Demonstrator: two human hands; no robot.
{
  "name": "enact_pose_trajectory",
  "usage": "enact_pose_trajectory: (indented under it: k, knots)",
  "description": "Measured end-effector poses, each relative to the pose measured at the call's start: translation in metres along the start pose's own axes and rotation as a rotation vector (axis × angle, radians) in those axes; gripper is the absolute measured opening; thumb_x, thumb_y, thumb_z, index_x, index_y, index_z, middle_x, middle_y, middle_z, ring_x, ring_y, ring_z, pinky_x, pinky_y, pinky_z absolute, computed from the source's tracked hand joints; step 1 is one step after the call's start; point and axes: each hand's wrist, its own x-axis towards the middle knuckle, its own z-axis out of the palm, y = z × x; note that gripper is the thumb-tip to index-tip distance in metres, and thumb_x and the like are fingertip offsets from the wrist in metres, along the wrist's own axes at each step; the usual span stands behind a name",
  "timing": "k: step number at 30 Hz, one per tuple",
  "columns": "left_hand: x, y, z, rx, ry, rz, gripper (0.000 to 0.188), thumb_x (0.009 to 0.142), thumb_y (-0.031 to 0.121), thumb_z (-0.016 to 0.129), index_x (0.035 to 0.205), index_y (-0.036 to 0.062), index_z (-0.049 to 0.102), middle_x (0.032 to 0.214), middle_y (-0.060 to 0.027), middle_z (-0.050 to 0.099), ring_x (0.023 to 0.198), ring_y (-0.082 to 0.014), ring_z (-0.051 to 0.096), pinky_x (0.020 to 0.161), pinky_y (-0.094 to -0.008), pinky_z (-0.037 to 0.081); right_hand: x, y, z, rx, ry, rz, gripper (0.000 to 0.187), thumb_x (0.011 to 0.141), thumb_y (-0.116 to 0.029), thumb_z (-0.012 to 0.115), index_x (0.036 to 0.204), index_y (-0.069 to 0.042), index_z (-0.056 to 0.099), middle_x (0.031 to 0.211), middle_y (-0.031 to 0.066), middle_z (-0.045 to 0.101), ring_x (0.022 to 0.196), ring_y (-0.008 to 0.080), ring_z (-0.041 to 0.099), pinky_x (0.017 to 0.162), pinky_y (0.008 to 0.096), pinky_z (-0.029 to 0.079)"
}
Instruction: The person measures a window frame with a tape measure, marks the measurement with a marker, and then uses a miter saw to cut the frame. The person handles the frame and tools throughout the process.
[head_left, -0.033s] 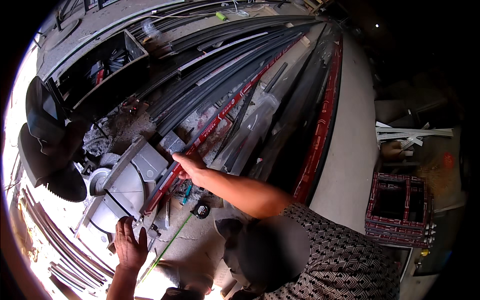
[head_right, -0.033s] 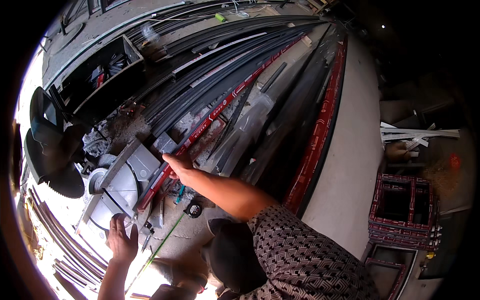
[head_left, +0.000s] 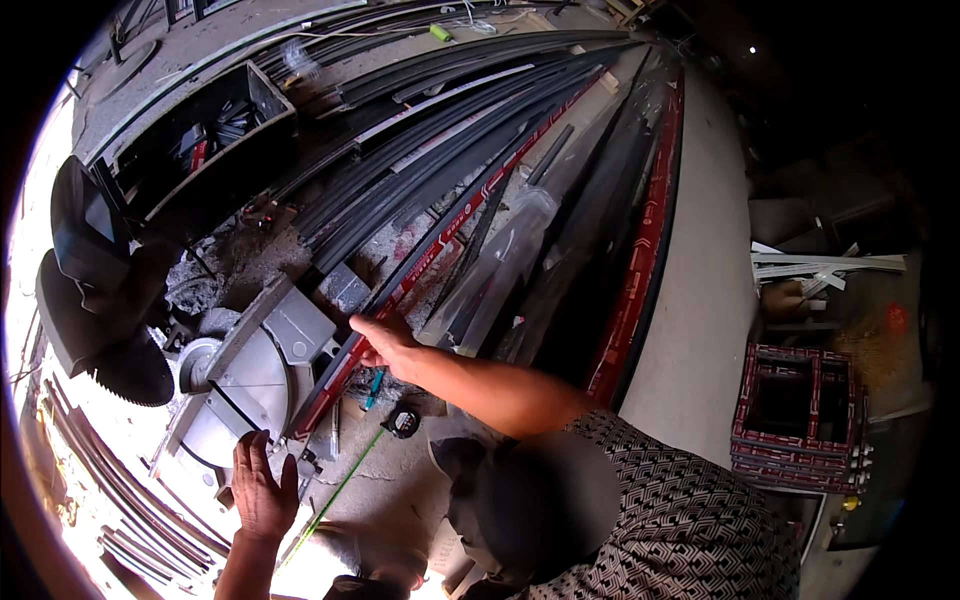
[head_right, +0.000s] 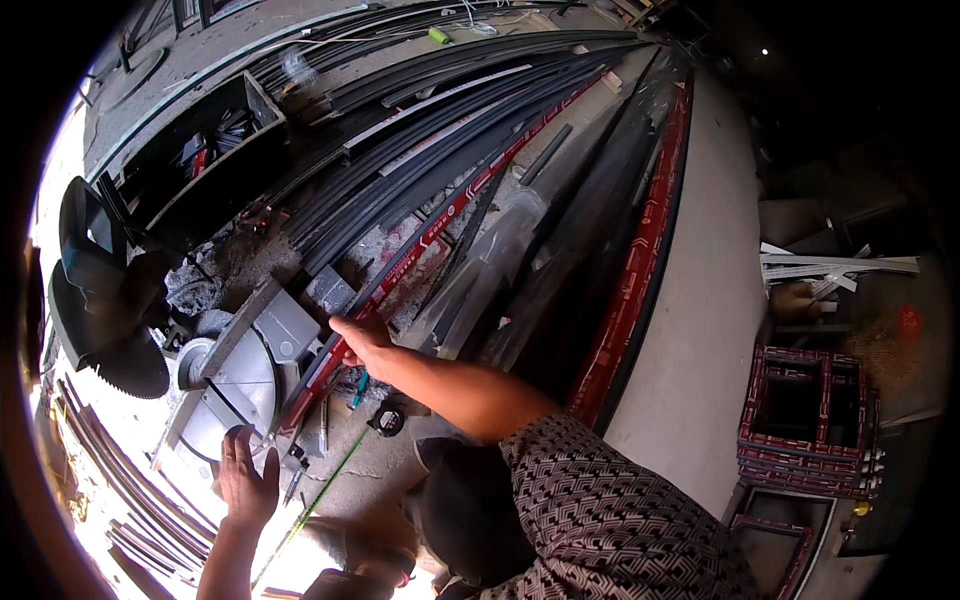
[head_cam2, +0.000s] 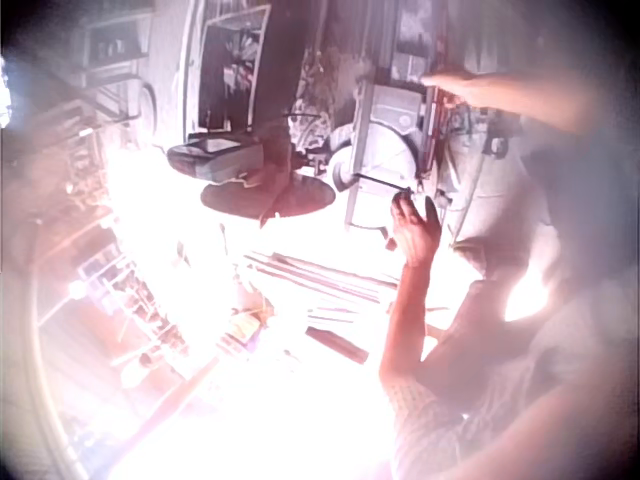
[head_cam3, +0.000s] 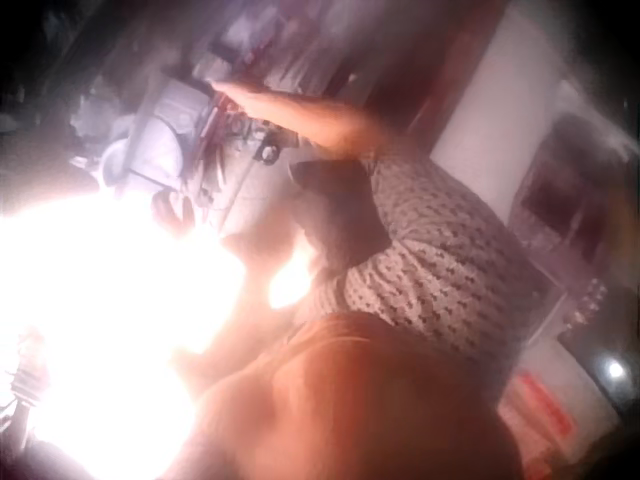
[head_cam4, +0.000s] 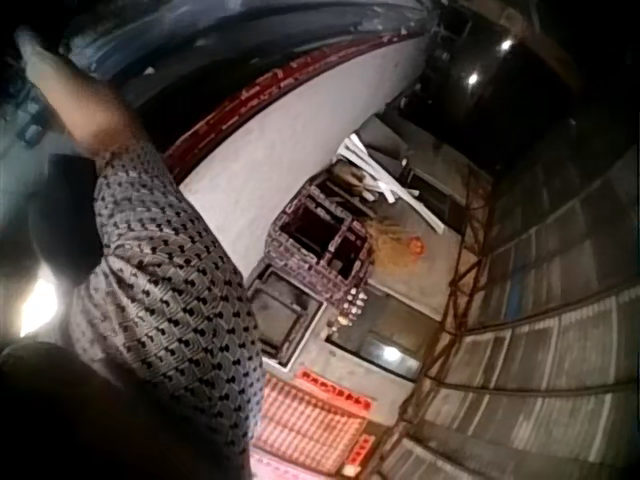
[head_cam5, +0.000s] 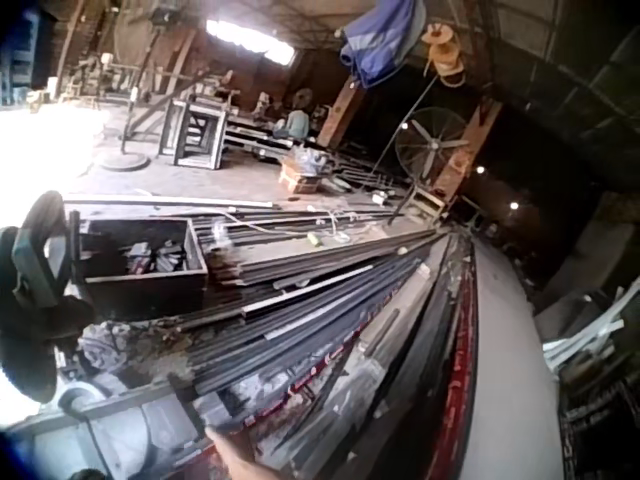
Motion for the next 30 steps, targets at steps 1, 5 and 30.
enact_pose_trajectory:
  k: [1, 5, 30]
  knots:
    - [0.001, 0.001, 0.003, -0.012, 0.014, 0.012, 0.051, 0.087, 0.014, 0.072, 0.132, 0.0002, 0.052, 0.125, -0.0237, 0.056, 0.115, -0.0432, 0.056, 0.098, -0.0501, 0.048, -0.009, 0.011, -0.007, 0.027, -0.051, 0.0, 0.028, 0.089, -0.032, 0.08, 0.105, -0.013, 0.067, 0.094, 0.0011, 0.062, 0.069, 0.0142, 0.063, 0.054, 0.0302, 0.059]
    - [0.005, 0.008, 0.011, 0.004, -0.232, -0.021, 0.062, 0.093, 0.034, 0.07, 0.136, -0.0051, 0.051, 0.126, -0.0272, 0.059, 0.118, -0.0449, 0.057, 0.101, -0.0506, 0.048, -0.047, 0.046, -0.025, 0.055, -0.141, 0.003, 0.028, 0.092, -0.029, 0.077, 0.112, -0.015, 0.063, 0.096, 0.0002, 0.064, 0.075, 0.0155, 0.065, 0.064, 0.0333, 0.061]
    - [0.0, 0.005, 0.03, -0.084, -0.545, -0.133, 0.025, 0.102, 0.028, 0.057, 0.111, 0.0057, 0.06, 0.09, -0.0258, 0.07, 0.084, -0.0498, 0.068, 0.075, -0.058, 0.053, 0.056, -0.155, -0.026, -1.662, 0.145, -1.062, 0.035, 0.094, -0.02, 0.065, 0.127, -0.009, 0.066, 0.144, 0.0122, 0.058, 0.135, 0.0336, 0.052, 0.113, 0.0433, 0.044]
